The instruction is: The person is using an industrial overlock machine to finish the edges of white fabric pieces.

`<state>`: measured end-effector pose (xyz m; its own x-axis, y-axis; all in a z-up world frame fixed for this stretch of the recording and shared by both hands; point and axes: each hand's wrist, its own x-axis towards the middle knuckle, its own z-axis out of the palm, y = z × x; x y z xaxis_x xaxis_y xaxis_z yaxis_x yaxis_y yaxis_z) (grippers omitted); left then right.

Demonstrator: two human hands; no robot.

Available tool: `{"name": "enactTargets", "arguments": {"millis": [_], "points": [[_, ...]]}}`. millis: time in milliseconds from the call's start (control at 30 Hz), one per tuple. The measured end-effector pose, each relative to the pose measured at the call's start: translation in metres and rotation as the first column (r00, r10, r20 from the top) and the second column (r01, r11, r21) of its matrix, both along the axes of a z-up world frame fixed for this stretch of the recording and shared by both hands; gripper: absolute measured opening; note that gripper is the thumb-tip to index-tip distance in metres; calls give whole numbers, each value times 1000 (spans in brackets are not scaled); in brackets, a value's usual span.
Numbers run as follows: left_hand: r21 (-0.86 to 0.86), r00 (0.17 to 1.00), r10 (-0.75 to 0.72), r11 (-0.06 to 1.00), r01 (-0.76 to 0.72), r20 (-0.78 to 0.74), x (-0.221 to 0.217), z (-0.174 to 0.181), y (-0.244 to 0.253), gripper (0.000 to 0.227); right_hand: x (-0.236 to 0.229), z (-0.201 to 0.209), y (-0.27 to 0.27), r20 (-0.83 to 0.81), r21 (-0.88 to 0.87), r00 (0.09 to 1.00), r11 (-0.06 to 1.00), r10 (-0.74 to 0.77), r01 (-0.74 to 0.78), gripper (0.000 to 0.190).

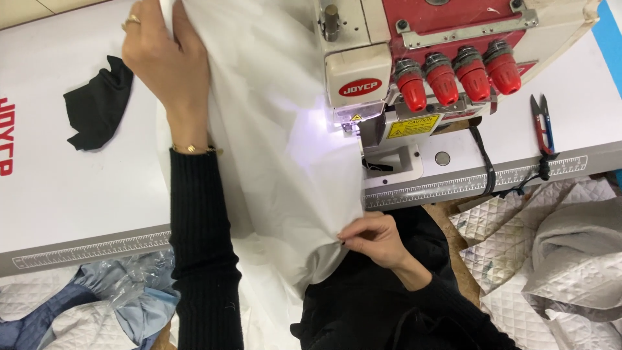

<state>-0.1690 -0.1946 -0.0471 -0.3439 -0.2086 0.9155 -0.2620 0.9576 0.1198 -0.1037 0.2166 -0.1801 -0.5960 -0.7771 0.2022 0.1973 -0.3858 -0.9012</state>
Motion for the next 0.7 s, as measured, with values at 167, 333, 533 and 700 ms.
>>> {"name": "enactTargets", "arguments": {"millis": [167, 333, 533, 700], "points": [[-76, 998, 69, 995, -68, 7, -17, 2, -35, 21, -16, 14, -16, -8, -30, 1000, 999, 30, -30, 17], [91, 983, 91, 990, -106, 158, -8, 14, -25, 33, -18, 11, -18, -12, 60, 1000, 998, 7, -6, 17], [316, 920, 68, 927, -202, 387, 14, 38, 11, 61, -11, 14, -14, -26, 77, 999, 996, 36, -34, 16], [433, 860, 22, 857, -279, 510, 66, 28, 88, 81, -2, 3, -5, -81, 206, 988, 972, 130, -111, 17]]}}
